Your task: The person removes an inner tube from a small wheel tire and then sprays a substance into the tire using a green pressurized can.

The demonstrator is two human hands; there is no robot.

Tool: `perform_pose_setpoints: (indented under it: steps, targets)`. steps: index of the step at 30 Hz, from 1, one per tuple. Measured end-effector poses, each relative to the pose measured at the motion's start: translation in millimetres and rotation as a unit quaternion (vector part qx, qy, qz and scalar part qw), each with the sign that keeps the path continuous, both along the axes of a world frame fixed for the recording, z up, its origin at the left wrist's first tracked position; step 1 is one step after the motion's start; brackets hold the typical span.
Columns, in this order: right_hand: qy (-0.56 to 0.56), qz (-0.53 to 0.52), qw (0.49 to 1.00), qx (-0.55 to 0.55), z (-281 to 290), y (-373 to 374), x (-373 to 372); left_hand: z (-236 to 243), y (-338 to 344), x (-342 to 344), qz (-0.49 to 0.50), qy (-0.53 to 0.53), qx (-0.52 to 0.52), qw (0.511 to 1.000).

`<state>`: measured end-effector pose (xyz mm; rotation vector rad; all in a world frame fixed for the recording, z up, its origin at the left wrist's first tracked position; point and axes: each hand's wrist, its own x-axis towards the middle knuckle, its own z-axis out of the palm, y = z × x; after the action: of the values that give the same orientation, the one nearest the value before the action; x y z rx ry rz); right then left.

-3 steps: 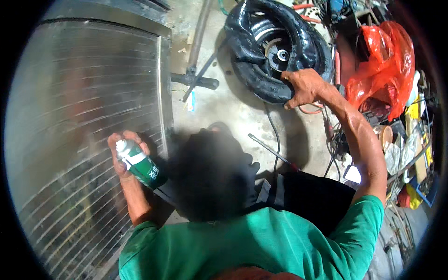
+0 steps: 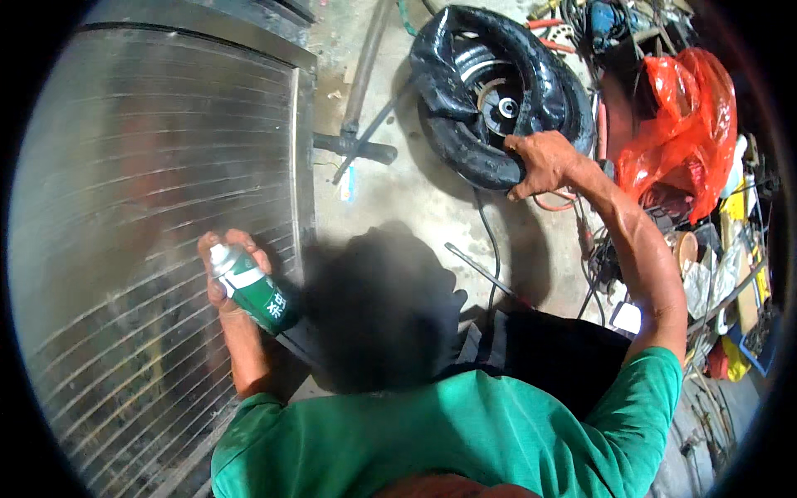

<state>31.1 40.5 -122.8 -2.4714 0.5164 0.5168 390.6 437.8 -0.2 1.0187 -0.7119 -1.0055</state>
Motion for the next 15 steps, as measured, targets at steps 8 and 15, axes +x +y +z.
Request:
perform_pose_setpoints:
  steps: [8,15]
  targets:
    - [0.049,-0.010,0.999,-0.005,16,5,1,-45,25,14,0.018,0.127,0.012,0.992]
    - [-0.028,-0.001,1.000,-0.015,4,7,-16,-57,18,15,-0.044,0.154,-0.013,0.987]
